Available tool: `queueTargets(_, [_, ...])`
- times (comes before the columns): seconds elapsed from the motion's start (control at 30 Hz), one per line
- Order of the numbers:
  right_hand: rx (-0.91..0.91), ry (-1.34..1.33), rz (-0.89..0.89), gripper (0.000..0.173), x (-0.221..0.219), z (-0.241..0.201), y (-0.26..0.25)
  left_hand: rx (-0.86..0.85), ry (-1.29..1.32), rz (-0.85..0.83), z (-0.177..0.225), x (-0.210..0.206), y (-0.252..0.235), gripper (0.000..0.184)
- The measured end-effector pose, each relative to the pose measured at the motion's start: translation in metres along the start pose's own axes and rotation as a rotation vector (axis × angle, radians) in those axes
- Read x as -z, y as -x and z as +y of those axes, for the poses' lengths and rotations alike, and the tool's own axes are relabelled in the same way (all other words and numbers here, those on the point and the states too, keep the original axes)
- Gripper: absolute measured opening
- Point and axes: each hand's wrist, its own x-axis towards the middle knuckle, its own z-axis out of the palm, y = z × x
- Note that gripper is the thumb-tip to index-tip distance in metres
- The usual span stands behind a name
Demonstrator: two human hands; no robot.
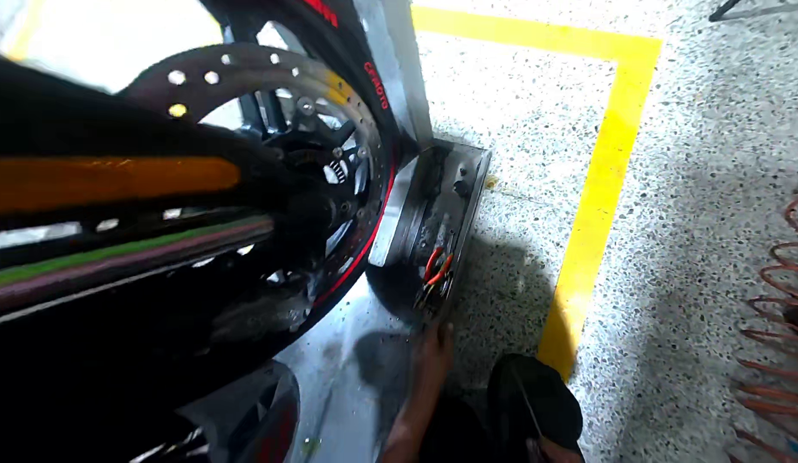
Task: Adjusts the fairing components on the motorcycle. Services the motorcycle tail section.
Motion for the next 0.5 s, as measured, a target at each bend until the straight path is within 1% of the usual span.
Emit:
queueTargets(0.03, [0.049, 0.07, 0.03, 0.035, 0.004, 0.006, -0.008, 0.016, -0.024, -0.077, -0.006, -0.01, 0.019, 0.042])
queueTargets(0.07, [0.066, 0.13, 0.007, 0.03, 0.011, 0.013, -0.018, 0.039, -0.046, -0.168, -0.012, -0.02, 0.038, 0.042])
queueTargets(0.1, [0.051, 0.171, -0.055, 0.026, 0.019, 0.023, -0.031, 0.058, -0.054, -0.239, -0.02, -0.03, 0.055, 0.041])
queueTargets(0.17, [0.009, 0.309, -0.143, 0.03, 0.031, 0.058, -0.06, 0.08, -0.01, -0.324, -0.043, -0.053, 0.082, 0.039])
queueTargets(0.23, [-0.011, 0.443, -0.181, 0.039, 0.042, 0.103, -0.081, 0.07, 0.052, -0.345, -0.069, -0.072, 0.103, 0.038])
queueTargets(0.3, [0.05, 0.548, -0.174, 0.04, 0.049, 0.148, -0.095, 0.115, 0.16, -0.32, -0.09, -0.085, 0.121, 0.037])
queueTargets(0.37, [0.121, 0.63, -0.169, 0.04, 0.052, 0.184, -0.105, 0.156, 0.312, -0.226, -0.112, -0.096, 0.137, 0.035])
queueTargets(0.43, [0.163, 0.698, -0.187, 0.041, 0.058, 0.204, -0.113, 0.156, 0.451, -0.111, -0.132, -0.11, 0.154, 0.033])
queueTargets(0.5, [0.184, 0.753, -0.205, 0.044, 0.063, 0.212, -0.12, 0.143, 0.538, 0.013, -0.148, -0.126, 0.172, 0.032])
